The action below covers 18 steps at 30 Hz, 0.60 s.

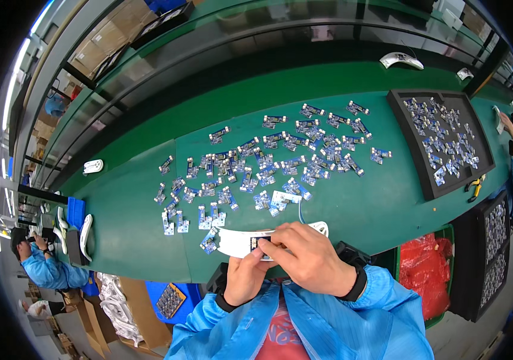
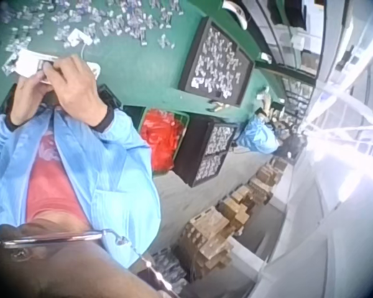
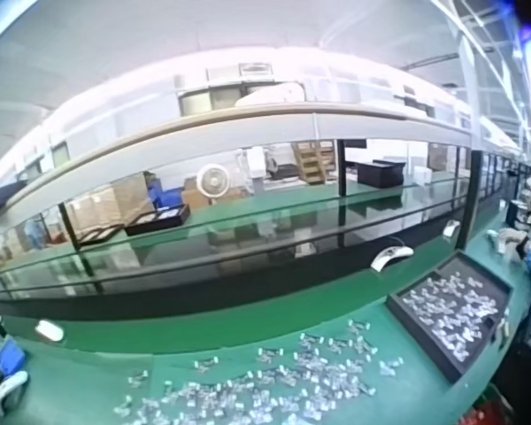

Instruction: Assembling small circuit boards into white plastic housings at a factory workstation.

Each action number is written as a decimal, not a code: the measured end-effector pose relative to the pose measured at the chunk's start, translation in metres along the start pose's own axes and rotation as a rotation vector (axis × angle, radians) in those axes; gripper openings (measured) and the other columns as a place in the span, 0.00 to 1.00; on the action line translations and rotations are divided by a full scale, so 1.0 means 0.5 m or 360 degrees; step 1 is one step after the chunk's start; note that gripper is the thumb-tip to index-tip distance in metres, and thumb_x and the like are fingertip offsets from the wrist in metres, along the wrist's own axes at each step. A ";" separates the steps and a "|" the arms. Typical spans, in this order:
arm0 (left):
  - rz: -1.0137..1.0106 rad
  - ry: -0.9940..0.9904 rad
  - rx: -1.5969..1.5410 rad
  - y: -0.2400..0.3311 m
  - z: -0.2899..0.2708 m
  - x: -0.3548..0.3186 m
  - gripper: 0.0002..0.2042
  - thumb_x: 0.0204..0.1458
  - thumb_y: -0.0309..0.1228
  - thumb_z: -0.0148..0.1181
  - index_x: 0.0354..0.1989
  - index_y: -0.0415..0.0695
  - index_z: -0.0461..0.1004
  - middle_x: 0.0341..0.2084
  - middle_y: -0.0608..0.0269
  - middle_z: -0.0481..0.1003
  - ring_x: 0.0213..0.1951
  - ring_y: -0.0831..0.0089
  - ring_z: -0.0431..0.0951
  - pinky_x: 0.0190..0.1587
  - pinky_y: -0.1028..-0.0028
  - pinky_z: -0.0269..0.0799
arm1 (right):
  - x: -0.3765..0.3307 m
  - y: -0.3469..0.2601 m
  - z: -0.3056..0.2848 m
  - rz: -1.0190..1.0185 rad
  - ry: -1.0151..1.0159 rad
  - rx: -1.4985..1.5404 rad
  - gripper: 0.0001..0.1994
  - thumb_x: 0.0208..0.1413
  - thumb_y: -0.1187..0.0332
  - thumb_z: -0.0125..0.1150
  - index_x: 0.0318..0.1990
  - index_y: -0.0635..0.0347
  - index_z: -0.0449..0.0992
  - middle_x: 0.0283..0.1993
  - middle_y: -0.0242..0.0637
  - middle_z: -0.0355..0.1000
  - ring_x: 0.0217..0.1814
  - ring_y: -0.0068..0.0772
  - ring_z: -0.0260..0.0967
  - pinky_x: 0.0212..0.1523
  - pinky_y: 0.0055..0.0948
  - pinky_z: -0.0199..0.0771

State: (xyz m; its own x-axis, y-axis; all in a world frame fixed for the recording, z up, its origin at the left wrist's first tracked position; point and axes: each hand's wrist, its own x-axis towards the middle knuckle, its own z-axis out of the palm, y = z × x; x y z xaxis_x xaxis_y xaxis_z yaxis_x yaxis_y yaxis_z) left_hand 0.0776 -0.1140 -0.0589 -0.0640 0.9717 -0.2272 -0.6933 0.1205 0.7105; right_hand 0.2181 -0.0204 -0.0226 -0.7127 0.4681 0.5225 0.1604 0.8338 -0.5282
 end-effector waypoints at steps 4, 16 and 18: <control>0.0046 0.0025 0.0138 -0.005 -0.002 0.001 0.19 0.61 0.27 0.43 0.60 0.38 0.57 0.52 0.52 0.68 0.52 0.60 0.73 0.53 0.54 0.73 | -0.005 0.001 -0.007 0.0005 -0.0039 -0.0031 0.17 0.39 0.75 0.61 0.42 0.66 0.76 0.37 0.39 0.69 0.39 0.40 0.69 0.37 0.34 0.72; -0.0108 -0.0070 0.0026 0.032 0.001 0.000 0.22 0.61 0.29 0.44 0.62 0.35 0.54 0.55 0.45 0.66 0.56 0.52 0.69 0.56 0.49 0.68 | -0.002 0.033 -0.036 0.0855 -0.0249 0.0715 0.17 0.52 0.72 0.59 0.51 0.58 0.69 0.49 0.42 0.64 0.43 0.37 0.69 0.43 0.33 0.71; -0.0127 -0.0084 0.0075 0.030 -0.008 -0.005 0.21 0.61 0.28 0.44 0.62 0.36 0.54 0.55 0.48 0.66 0.56 0.53 0.69 0.57 0.50 0.69 | -0.013 0.039 -0.024 0.0800 -0.0237 0.0722 0.18 0.51 0.73 0.58 0.51 0.58 0.69 0.50 0.42 0.64 0.43 0.37 0.69 0.44 0.33 0.71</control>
State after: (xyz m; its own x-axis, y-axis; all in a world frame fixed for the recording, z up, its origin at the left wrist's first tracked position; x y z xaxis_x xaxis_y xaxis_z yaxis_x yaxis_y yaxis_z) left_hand 0.0643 -0.1154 -0.0505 0.0289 0.9679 -0.2497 -0.6599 0.2061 0.7225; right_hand 0.2342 -0.0036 -0.0284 -0.7179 0.6935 0.0610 0.2173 0.3064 -0.9268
